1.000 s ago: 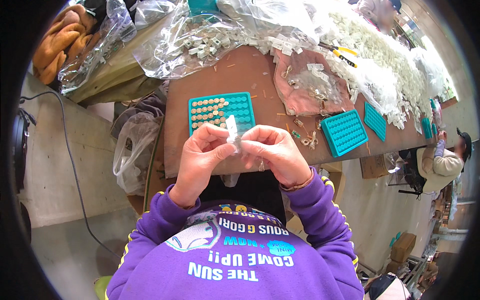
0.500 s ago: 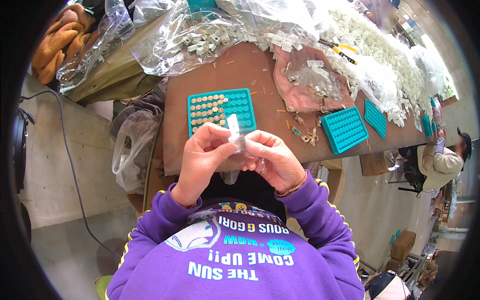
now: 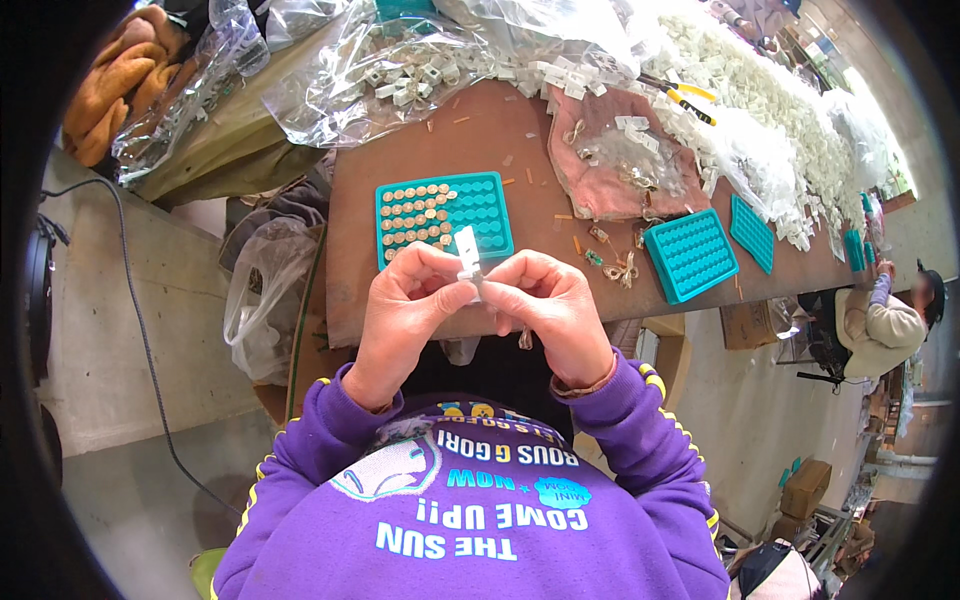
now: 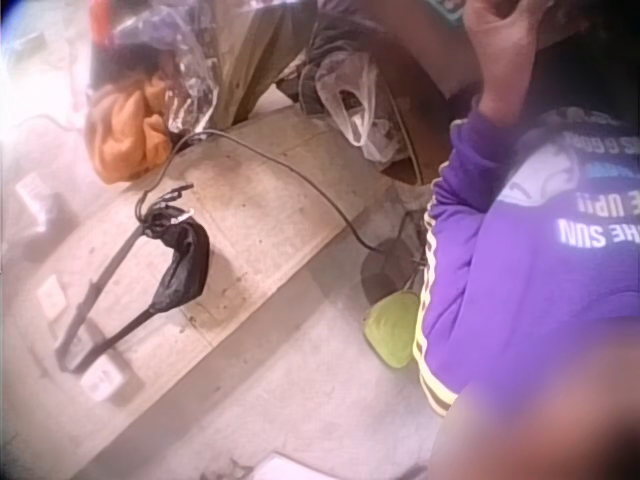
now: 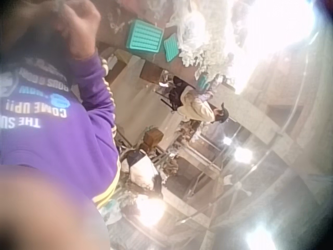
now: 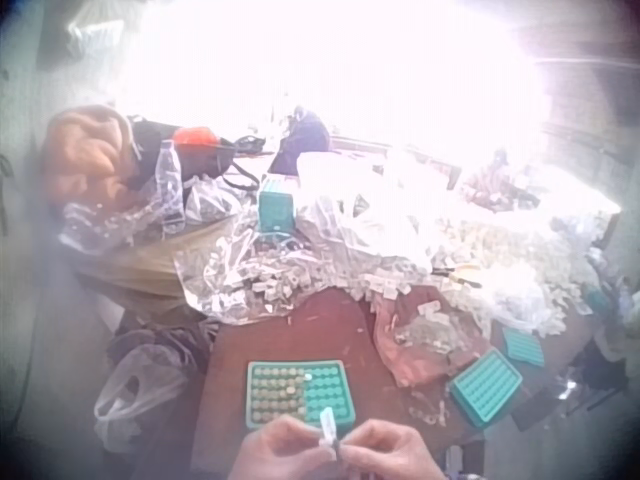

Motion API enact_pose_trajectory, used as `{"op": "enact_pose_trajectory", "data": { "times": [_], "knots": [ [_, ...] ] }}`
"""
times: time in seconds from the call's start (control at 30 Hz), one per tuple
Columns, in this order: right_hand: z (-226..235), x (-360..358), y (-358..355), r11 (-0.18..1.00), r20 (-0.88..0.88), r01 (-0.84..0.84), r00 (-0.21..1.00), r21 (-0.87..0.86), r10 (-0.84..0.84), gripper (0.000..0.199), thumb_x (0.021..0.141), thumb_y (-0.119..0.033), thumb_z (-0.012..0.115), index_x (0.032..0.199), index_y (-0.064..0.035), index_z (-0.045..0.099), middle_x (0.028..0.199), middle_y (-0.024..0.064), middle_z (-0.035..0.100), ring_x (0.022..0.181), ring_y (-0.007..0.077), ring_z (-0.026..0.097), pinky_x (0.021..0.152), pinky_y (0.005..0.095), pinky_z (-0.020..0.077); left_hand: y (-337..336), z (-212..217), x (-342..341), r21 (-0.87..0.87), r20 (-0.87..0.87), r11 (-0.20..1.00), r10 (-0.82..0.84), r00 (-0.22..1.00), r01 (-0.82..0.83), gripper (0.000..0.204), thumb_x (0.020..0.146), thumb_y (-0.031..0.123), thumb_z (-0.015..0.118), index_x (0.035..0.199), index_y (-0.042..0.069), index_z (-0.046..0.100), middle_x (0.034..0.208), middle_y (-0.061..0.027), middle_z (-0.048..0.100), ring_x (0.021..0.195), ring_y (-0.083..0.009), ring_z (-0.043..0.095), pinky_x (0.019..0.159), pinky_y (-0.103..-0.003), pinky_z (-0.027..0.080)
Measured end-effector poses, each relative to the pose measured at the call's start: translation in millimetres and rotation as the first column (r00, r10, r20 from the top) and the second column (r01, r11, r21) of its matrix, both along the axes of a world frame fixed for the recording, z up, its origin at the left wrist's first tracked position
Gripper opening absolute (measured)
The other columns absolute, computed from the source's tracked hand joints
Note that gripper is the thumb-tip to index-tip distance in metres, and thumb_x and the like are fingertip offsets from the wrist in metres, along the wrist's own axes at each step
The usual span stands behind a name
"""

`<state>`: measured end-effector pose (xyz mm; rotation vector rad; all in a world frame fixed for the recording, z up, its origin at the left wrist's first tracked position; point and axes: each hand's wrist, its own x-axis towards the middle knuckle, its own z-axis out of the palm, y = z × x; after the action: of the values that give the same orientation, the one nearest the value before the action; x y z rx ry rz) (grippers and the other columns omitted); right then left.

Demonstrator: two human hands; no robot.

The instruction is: The person repeatedly picks small cylindrical components from a teal tray and inserts them into white plastic housings with attached wires. They handle each unit one at a time, aligning and seating the components, then placing the assembled units back on the table. The workspace is cluttered with plastic bags, loose parts, and additional trays.

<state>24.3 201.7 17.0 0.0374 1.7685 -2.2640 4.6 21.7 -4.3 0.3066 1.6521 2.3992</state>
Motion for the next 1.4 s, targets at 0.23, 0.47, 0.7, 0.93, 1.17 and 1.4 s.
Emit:
{"op": "enact_pose_trajectory", "data": {
  "times": [0.23,0.47,0.7,0.93,1.17,1.4],
  "knots": [
    [14.5,-10.8,16.8,0.975,-0.029,-0.196,0.979,0.108,0.2,0.016,0.08,-0.003,0.076,0.085,-0.0002,0.062,0.082,0.0027,0.066,0.074,0.0074,0.061,0.067,0.0214,0.0494,-9.3,1.4,-6.1,0.135,0.094,0.937,-0.335,0.937,0.322,0.016,0.084,0.002,0.073,0.095,0.0,0.062,0.09,-0.0042,0.065,0.087,-0.0102,0.063,0.078,-0.026,0.052],
    [-11.7,-17.0,13.4,0.961,0.064,-0.247,0.964,-0.127,0.257,0.023,0.077,-0.01,0.079,0.084,-0.0047,0.057,0.077,-0.0004,0.06,0.069,0.0078,0.057,0.063,0.0219,0.045,-5.1,-1.5,-3.0,0.222,0.037,0.918,-0.343,0.938,0.327,0.018,0.085,0.002,0.072,0.094,0.004,0.057,0.092,-0.0048,0.066,0.086,-0.0108,0.065,0.078,-0.026,0.052],
    [7.9,-5.1,8.2,0.975,-0.067,-0.117,0.989,0.191,0.132,0.017,0.092,-0.017,0.066,0.091,0.0004,0.063,0.083,-0.0003,0.062,0.072,0.0034,0.053,0.065,0.0198,0.0443,3.8,-4.2,3.7,0.139,-0.007,0.986,0.094,0.996,-0.092,0.015,0.084,-0.004,0.071,0.091,0.002,0.059,0.09,-0.0042,0.065,0.085,-0.0103,0.064,0.076,-0.025,0.053],
    [12.2,11.1,-3.6,0.936,-0.178,-0.006,0.981,0.353,0.073,0.012,0.089,-0.005,0.066,0.096,0.005,0.065,0.083,0.0033,0.066,0.075,0.0073,0.062,0.067,0.0222,0.0507,6.8,-10.8,4.3,0.019,-0.118,0.981,0.192,0.974,-0.191,0.017,0.082,-0.003,0.073,0.09,0.003,0.06,0.087,-0.0008,0.064,0.083,-0.0075,0.061,0.075,-0.024,0.051],
    [6.3,18.6,-20.0,0.546,-0.744,0.539,0.61,0.641,0.272,0.016,0.071,0.007,0.069,0.083,-0.0023,0.064,0.075,0.0095,0.065,0.07,0.0263,0.065,0.075,0.0353,0.0552,5.0,-8.4,3.4,0.191,-0.011,0.958,0.222,0.975,-0.216,0.015,0.089,0.001,0.068,0.09,0.004,0.053,0.091,-0.0067,0.066,0.085,-0.0131,0.065,0.078,-0.027,0.053],
    [-8.0,17.6,-20.9,0.539,-0.871,0.684,0.398,0.492,0.289,0.021,0.072,0.005,0.07,0.09,-0.0028,0.066,0.079,0.0068,0.066,0.074,0.0199,0.066,0.083,0.034,0.0538,6.7,-6.2,5.4,0.259,0.053,0.937,0.228,0.972,-0.234,0.015,0.088,0.0,0.068,0.09,0.004,0.053,0.09,-0.007,0.065,0.084,-0.0128,0.064,0.078,-0.026,0.052]
  ]
}}
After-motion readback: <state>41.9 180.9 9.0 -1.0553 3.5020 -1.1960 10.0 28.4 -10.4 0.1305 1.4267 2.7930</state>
